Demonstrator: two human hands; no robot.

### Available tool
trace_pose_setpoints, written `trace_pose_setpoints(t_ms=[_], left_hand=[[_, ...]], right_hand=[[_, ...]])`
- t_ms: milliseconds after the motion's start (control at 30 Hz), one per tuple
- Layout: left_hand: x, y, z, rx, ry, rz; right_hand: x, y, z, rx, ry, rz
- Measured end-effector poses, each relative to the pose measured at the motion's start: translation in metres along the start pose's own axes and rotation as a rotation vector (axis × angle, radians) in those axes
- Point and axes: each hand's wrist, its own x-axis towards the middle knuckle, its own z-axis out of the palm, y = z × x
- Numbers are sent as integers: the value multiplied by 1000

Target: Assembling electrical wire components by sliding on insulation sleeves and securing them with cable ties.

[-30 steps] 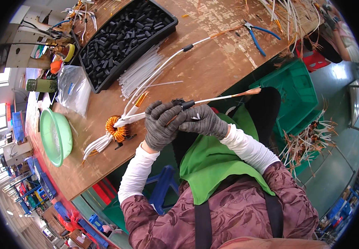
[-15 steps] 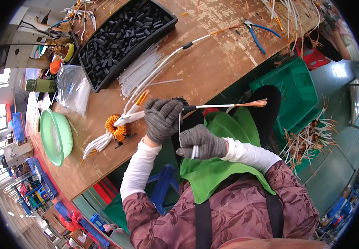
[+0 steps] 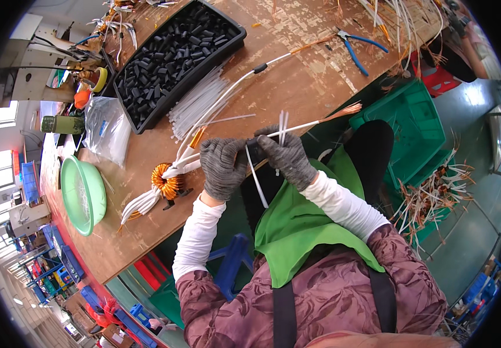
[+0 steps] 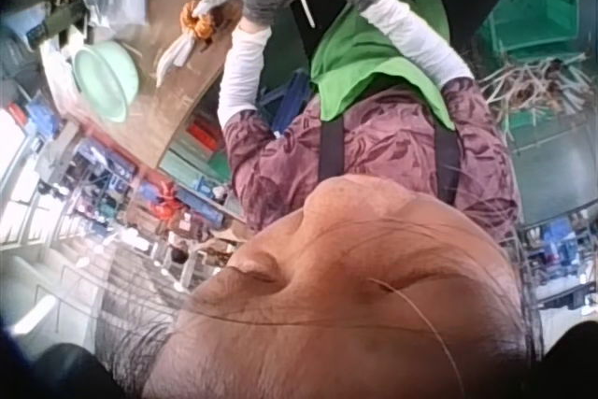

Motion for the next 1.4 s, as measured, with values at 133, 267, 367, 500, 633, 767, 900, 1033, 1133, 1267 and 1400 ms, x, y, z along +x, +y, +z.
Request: trace_pose_setpoints(t_ms=[133,267,367,500,633,767,900,1033,1133,1267,1400], left_hand=[[4,-2,-5,40,-56,-29],[24,10,-20,-146,-91,-192],[41,18,-19,-241,-179,-284],[49,25,-18,-350,-293,-409],[49,38,-29,-158,-277,-258],[36,56,-52,-161,-210,-398],[25,39,-63,-104,214,-378],[24,-7,-76,-924,245,-848],[16,-20,-71,-1530,213,-994],[8,-5,-63,-871,-152,-848],[1,-22,-85,-1950,308,-495]], right_hand=[[4,-11,-12,-36,-177,110],[-7,-32,-31,128,-407,285],[-11,-30,-33,209,-419,267],[-16,-39,-27,184,-442,220],[-15,-31,-29,136,-398,144],[-17,-33,-29,56,-323,106],[-19,-36,-26,56,-330,109],[-14,-31,-29,-23,-282,110],[-7,-19,-34,26,-237,102],[0,-17,-32,-4,-222,146],[2,-11,-40,29,-216,156]])
